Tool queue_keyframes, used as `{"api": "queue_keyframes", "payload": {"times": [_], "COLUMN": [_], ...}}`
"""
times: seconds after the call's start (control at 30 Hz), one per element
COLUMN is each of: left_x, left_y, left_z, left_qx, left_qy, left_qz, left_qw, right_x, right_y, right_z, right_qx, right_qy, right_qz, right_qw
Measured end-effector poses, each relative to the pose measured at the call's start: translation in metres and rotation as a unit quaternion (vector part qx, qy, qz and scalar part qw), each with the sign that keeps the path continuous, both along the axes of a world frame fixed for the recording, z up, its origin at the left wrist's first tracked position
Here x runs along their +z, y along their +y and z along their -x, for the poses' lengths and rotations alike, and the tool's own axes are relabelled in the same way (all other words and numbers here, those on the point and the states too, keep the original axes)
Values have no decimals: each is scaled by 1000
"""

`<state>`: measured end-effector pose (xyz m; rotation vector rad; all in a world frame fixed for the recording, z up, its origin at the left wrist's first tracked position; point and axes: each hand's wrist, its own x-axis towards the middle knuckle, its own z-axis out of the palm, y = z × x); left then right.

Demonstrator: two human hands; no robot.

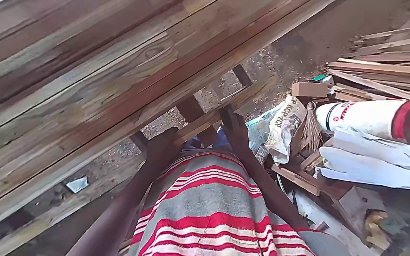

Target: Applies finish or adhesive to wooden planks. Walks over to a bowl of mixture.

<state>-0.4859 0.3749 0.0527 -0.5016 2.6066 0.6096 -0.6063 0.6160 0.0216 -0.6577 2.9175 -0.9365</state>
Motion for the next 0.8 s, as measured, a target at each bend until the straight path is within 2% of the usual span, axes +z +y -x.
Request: {"api": "queue_keyframes", "payload": {"times": [0.07,0.1,0.13,0.17,0.2,0.23,0.27,0.33,0.37,0.47,0.53,0.63,0.73,0.8], "left_x": [1,1,-2,-4,-6,-8,-8,-8,-9,-15,-18,-21,-9,0], "left_y": [0,0,-1,-2,-2,-3,-3,-6,-7,-6,-5,3,29,57], "left_z": [2,3,2,1,0,-2,-3,1,4,-4,-2,-11,-31,-50], "left_qx": [9,15,17,18,16,12,8,2,5,5,-6,6,114,213], "left_qy": [-11,-18,-11,1,3,5,3,-7,-11,9,56,136,233,291], "left_qz": [-16,-22,-21,-16,-13,-14,-15,-25,-31,-28,-8,28,20,10], "left_qw": [1000,999,1000,1000,1000,1000,1000,1000,999,1000,998,990,966,933], "right_x": [-23,-20,-4,23,32,23,7,-30,-29,14,35,64,76,78], "right_y": [-3,-5,-6,-8,-3,9,24,54,60,72,80,71,53,38], "right_z": [-5,-8,-12,-13,-13,-16,-24,-37,-33,-18,13,65,100,107], "right_qx": [-2,-14,-28,-34,-31,-23,-15,-25,-33,-27,36,168,298,370], "right_qy": [64,45,-26,-139,-209,-230,-225,-129,-110,-110,-23,39,37,28], "right_qz": [13,16,-3,-52,-92,-120,-144,-125,-131,-124,-100,-140,-191,-179], "right_qw": [998,999,999,988,973,965,963,983,985,986,994,975,934,911]}}
